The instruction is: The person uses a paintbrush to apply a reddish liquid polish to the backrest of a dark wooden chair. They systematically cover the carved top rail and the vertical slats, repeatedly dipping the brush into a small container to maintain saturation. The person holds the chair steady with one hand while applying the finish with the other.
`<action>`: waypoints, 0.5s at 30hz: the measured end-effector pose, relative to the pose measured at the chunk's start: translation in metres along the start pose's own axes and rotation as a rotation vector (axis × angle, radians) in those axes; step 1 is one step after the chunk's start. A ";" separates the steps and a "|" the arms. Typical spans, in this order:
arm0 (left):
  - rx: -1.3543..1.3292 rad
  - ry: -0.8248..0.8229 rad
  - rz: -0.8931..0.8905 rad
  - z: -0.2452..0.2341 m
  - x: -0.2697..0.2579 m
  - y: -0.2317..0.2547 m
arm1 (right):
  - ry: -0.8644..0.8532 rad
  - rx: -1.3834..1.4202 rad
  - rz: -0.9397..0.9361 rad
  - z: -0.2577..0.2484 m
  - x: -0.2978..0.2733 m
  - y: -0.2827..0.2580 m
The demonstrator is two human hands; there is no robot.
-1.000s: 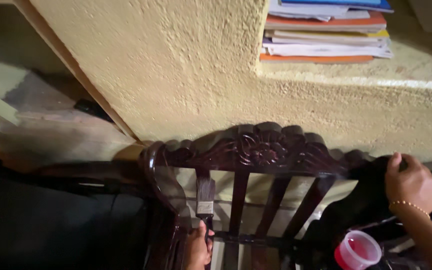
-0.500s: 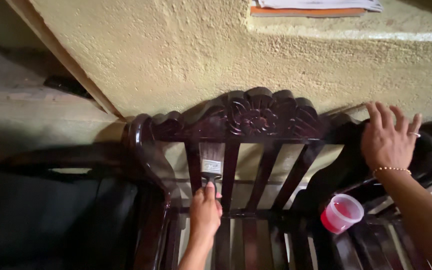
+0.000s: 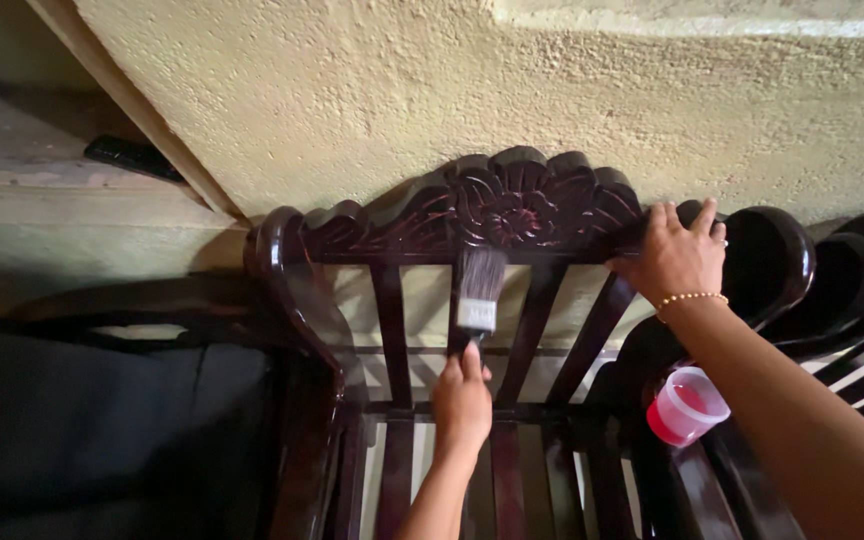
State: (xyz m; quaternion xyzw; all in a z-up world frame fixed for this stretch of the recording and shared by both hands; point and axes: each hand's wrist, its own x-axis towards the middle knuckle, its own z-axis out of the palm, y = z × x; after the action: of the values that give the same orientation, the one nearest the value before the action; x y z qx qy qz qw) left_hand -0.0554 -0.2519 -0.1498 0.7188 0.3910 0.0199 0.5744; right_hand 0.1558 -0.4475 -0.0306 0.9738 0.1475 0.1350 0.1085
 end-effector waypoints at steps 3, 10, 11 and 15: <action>-0.377 -0.080 -0.339 0.014 0.013 -0.072 | -0.037 0.004 0.038 0.013 0.008 -0.003; -0.325 -0.142 -0.579 0.017 0.053 -0.157 | -0.023 -0.057 0.013 0.027 0.013 -0.001; -0.359 -0.143 -0.570 0.018 0.060 -0.155 | -0.003 -0.066 0.003 0.027 0.013 -0.001; -0.499 -0.254 -0.688 0.013 0.078 -0.126 | -0.025 -0.070 0.021 0.027 0.010 -0.003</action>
State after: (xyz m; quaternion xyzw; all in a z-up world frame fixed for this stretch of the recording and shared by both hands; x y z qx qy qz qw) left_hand -0.0634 -0.2121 -0.2931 0.3827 0.5172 -0.1672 0.7471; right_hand 0.1719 -0.4464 -0.0540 0.9725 0.1309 0.1290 0.1430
